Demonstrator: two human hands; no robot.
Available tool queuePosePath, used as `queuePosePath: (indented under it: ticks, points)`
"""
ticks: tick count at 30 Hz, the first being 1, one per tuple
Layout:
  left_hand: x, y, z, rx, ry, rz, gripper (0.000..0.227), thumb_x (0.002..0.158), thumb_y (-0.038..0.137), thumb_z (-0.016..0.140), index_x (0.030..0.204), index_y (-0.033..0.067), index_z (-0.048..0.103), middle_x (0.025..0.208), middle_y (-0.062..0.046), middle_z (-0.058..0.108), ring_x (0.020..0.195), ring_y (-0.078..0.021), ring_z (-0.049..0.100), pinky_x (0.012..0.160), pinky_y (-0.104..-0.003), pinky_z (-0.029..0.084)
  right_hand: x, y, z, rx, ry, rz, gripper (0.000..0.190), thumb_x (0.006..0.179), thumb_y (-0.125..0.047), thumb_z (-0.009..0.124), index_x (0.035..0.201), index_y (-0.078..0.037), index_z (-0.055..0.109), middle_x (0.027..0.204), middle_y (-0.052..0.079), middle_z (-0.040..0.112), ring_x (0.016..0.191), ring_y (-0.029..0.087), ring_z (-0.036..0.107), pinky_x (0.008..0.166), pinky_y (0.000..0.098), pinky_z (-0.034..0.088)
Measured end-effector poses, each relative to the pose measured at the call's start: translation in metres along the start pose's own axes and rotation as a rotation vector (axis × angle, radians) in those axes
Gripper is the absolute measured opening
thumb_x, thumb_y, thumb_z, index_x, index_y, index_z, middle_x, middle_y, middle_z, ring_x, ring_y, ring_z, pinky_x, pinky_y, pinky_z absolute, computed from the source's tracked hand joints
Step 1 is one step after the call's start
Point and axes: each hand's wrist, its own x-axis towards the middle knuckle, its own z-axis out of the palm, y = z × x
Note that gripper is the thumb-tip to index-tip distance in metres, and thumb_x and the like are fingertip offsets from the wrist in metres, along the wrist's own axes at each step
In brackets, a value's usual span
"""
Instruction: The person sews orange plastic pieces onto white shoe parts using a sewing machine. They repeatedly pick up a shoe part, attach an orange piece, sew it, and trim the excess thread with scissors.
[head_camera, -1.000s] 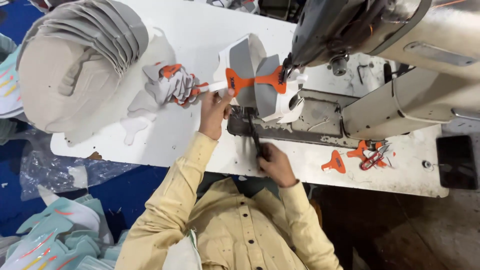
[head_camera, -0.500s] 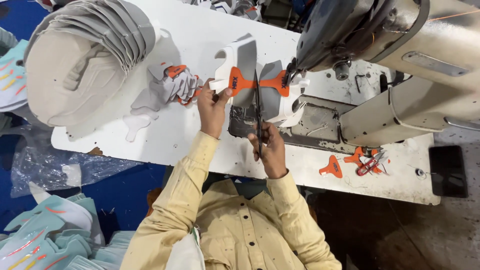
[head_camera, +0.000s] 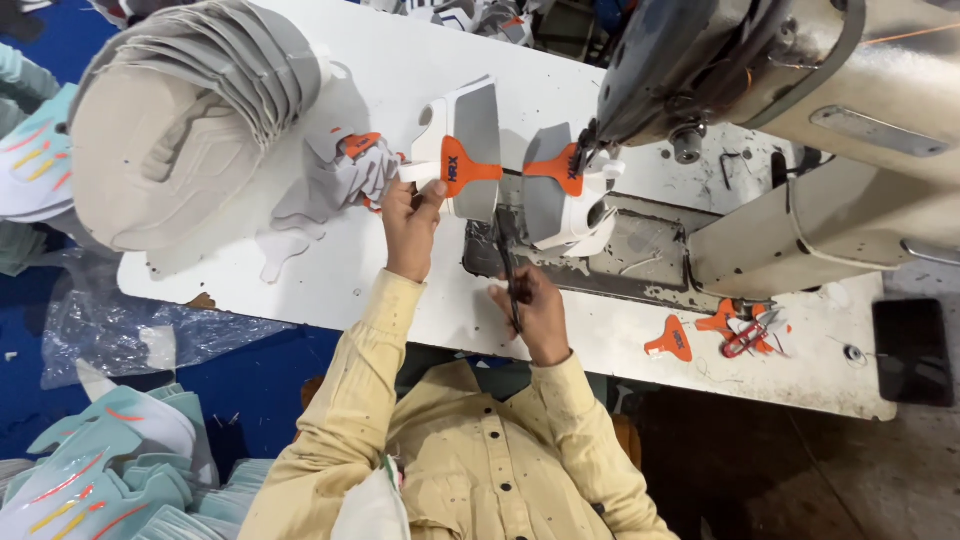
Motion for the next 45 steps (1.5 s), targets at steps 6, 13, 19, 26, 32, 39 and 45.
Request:
queuePosePath:
  ticks: [6,13,19,26,32,39,45]
  points:
    - [0.003,0.025,0.005,0.010,-0.114,0.001,0.023,0.104,0.020,0.067,0.119,0.0042,0.063,0.080,0.008,0.055,0.060,0.0003,0.035,0.051,-0.020,0.028,-0.002,0.022,-0.021,-0.637,0.115,-0.187,0.043,0.082,-0.009,0.079,0.121,0.000,0.065,0.086,0.017,0.067,0.065,0.029,0.064,0.058,0.0383,0.051]
    - [0.050,0.020,0.036,0.153,-0.185,0.326,0.038,0.109,0.016,0.065,0.140,0.0023,0.050,0.104,0.000,0.069,0.091,-0.0087,0.067,0.083,-0.025,0.056,-0.030,-0.001,-0.040,-0.664,0.240,-0.555,0.039,0.089,0.003,0.070,0.127,-0.005,0.068,0.134,0.015,0.060,0.123,0.036,0.060,0.099,0.0410,0.052]
    - [0.034,-0.024,0.066,0.118,-0.312,-0.134,0.047,0.102,0.030,0.067,0.138,0.0044,0.053,0.109,-0.003,0.065,0.100,-0.0105,0.063,0.095,-0.029,0.052,-0.031,-0.065,-0.047,-0.716,0.388,-0.749,0.041,0.090,0.001,0.070,0.130,-0.005,0.060,0.137,0.014,0.057,0.124,0.038,0.055,0.107,0.0423,0.047]
    - [0.009,0.015,0.112,0.101,-0.344,-0.208,0.044,0.089,0.028,0.081,0.117,-0.0009,0.063,0.111,-0.005,0.069,0.097,-0.0117,0.057,0.090,-0.029,0.049,0.007,-0.092,-0.059,-0.894,0.309,-0.884,0.042,0.089,-0.004,0.071,0.129,-0.009,0.063,0.110,0.010,0.063,0.111,0.031,0.062,0.111,0.0581,0.034]
    - [0.002,0.017,0.111,0.159,-0.385,-0.020,0.042,0.092,0.022,0.078,0.121,-0.0022,0.060,0.113,-0.005,0.069,0.102,-0.0105,0.060,0.095,-0.028,0.050,0.000,-0.075,-0.044,-0.757,0.418,-0.755,0.038,0.095,-0.001,0.071,0.132,-0.011,0.070,0.090,0.009,0.061,0.083,0.027,0.057,0.078,0.0403,0.049]
    - [0.005,0.005,0.115,-0.063,-0.363,-0.111,0.039,0.095,0.015,0.076,0.124,-0.0048,0.060,0.116,-0.007,0.069,0.104,-0.0106,0.061,0.098,-0.029,0.049,0.002,-0.085,-0.046,-0.793,0.389,-0.698,0.042,0.093,0.002,0.070,0.133,-0.012,0.071,0.084,0.007,0.060,0.079,0.024,0.058,0.074,0.0377,0.049]
    - [0.013,-0.003,0.126,-0.163,-0.303,-0.154,0.036,0.095,0.009,0.072,0.125,-0.0041,0.057,0.120,-0.008,0.069,0.110,-0.0116,0.063,0.102,-0.029,0.049,0.013,-0.094,-0.054,-0.829,0.389,-0.676,0.047,0.090,0.005,0.068,0.133,-0.013,0.072,0.081,0.007,0.057,0.078,0.023,0.057,0.071,0.0370,0.049]
